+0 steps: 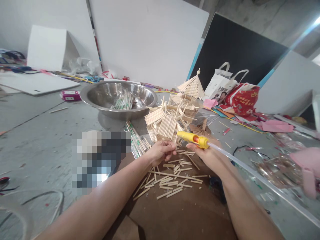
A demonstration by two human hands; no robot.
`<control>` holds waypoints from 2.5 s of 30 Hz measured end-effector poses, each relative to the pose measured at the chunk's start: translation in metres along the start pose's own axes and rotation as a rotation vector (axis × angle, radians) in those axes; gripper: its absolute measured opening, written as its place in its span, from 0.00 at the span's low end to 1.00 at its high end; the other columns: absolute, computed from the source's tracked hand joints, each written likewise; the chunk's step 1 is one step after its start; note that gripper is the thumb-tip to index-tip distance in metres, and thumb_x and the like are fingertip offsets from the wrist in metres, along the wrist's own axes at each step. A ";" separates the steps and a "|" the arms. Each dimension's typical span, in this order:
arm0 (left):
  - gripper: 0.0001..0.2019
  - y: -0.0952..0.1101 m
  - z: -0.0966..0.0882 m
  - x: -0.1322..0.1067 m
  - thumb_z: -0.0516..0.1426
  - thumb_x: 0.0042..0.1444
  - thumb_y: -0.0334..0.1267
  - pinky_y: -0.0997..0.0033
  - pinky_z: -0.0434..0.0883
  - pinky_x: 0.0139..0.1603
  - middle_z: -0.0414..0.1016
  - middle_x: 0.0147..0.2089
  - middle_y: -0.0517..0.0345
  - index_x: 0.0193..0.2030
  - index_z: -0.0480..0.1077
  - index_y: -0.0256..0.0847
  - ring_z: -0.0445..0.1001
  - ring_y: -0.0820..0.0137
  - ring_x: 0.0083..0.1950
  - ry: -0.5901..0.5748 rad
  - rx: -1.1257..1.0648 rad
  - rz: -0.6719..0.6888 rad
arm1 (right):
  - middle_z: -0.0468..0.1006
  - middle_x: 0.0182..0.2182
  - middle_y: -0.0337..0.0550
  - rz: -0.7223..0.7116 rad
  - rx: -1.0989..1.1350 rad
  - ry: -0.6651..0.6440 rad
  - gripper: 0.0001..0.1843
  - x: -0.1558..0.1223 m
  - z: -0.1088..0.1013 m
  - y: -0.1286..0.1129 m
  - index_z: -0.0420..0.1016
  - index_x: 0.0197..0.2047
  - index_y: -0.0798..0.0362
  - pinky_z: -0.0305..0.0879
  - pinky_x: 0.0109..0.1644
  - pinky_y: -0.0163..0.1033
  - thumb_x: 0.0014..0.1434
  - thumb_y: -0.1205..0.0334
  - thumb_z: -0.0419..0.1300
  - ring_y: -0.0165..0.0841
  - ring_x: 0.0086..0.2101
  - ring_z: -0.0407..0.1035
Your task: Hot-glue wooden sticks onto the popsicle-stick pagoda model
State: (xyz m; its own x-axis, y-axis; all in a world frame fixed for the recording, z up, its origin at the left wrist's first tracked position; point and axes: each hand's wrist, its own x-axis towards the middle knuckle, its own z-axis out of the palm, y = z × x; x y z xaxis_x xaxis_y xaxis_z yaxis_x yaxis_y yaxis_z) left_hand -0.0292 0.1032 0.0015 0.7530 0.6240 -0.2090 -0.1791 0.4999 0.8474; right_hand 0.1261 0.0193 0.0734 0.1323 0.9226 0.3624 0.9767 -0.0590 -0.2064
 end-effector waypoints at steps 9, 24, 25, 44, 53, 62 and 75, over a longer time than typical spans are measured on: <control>0.10 -0.002 -0.002 0.001 0.59 0.42 0.39 0.81 0.50 0.12 0.68 0.20 0.61 0.24 0.62 0.35 0.57 0.83 0.12 0.001 0.004 0.019 | 0.74 0.23 0.43 0.035 0.012 -0.008 0.28 -0.001 0.001 0.000 0.69 0.26 0.52 0.55 0.24 0.35 0.45 0.35 0.45 0.35 0.26 0.67; 0.13 0.006 -0.003 0.005 0.60 0.40 0.41 0.81 0.48 0.12 0.68 0.20 0.60 0.25 0.64 0.34 0.57 0.84 0.13 0.077 0.020 0.044 | 0.74 0.23 0.42 -0.003 0.080 0.090 0.24 -0.001 -0.008 0.005 0.72 0.28 0.51 0.59 0.25 0.35 0.48 0.41 0.47 0.33 0.24 0.67; 0.13 0.007 -0.003 0.006 0.60 0.40 0.41 0.81 0.49 0.12 0.68 0.20 0.59 0.25 0.64 0.33 0.57 0.84 0.13 0.086 0.018 0.048 | 0.74 0.22 0.42 -0.009 0.067 0.108 0.24 0.000 -0.007 0.006 0.72 0.28 0.51 0.58 0.25 0.35 0.48 0.41 0.47 0.33 0.24 0.67; 0.12 0.008 0.000 0.007 0.60 0.39 0.40 0.80 0.49 0.10 0.67 0.18 0.60 0.21 0.64 0.32 0.55 0.84 0.11 0.202 0.105 0.175 | 0.74 0.24 0.42 0.028 0.086 0.079 0.22 0.005 0.002 0.009 0.68 0.25 0.51 0.56 0.23 0.34 0.48 0.40 0.48 0.32 0.23 0.67; 0.12 0.000 0.005 0.007 0.58 0.41 0.42 0.80 0.49 0.09 0.67 0.19 0.60 0.23 0.63 0.34 0.55 0.84 0.11 0.271 0.083 0.215 | 0.74 0.24 0.40 0.013 0.157 0.069 0.19 0.004 0.006 0.012 0.68 0.31 0.51 0.57 0.26 0.34 0.48 0.44 0.51 0.33 0.25 0.67; 0.14 -0.005 0.004 0.010 0.57 0.41 0.45 0.81 0.50 0.11 0.67 0.18 0.61 0.23 0.63 0.34 0.56 0.83 0.12 0.323 0.155 0.297 | 0.73 0.23 0.40 -0.001 0.136 0.084 0.17 0.005 0.010 0.014 0.67 0.29 0.50 0.55 0.24 0.34 0.47 0.44 0.52 0.33 0.25 0.66; 0.15 -0.001 0.013 0.007 0.58 0.41 0.46 0.80 0.50 0.11 0.67 0.18 0.62 0.23 0.61 0.35 0.56 0.83 0.11 0.363 0.105 0.271 | 0.71 0.21 0.39 -0.084 0.099 0.163 0.14 0.006 0.017 0.014 0.63 0.26 0.50 0.54 0.27 0.33 0.49 0.48 0.52 0.32 0.25 0.65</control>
State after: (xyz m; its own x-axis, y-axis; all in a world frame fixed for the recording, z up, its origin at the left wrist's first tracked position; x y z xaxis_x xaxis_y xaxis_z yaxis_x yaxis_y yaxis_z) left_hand -0.0159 0.0991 0.0058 0.4140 0.9030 -0.1146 -0.2599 0.2379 0.9359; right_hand 0.1381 0.0307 0.0573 0.0844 0.8485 0.5225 0.9651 0.0608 -0.2546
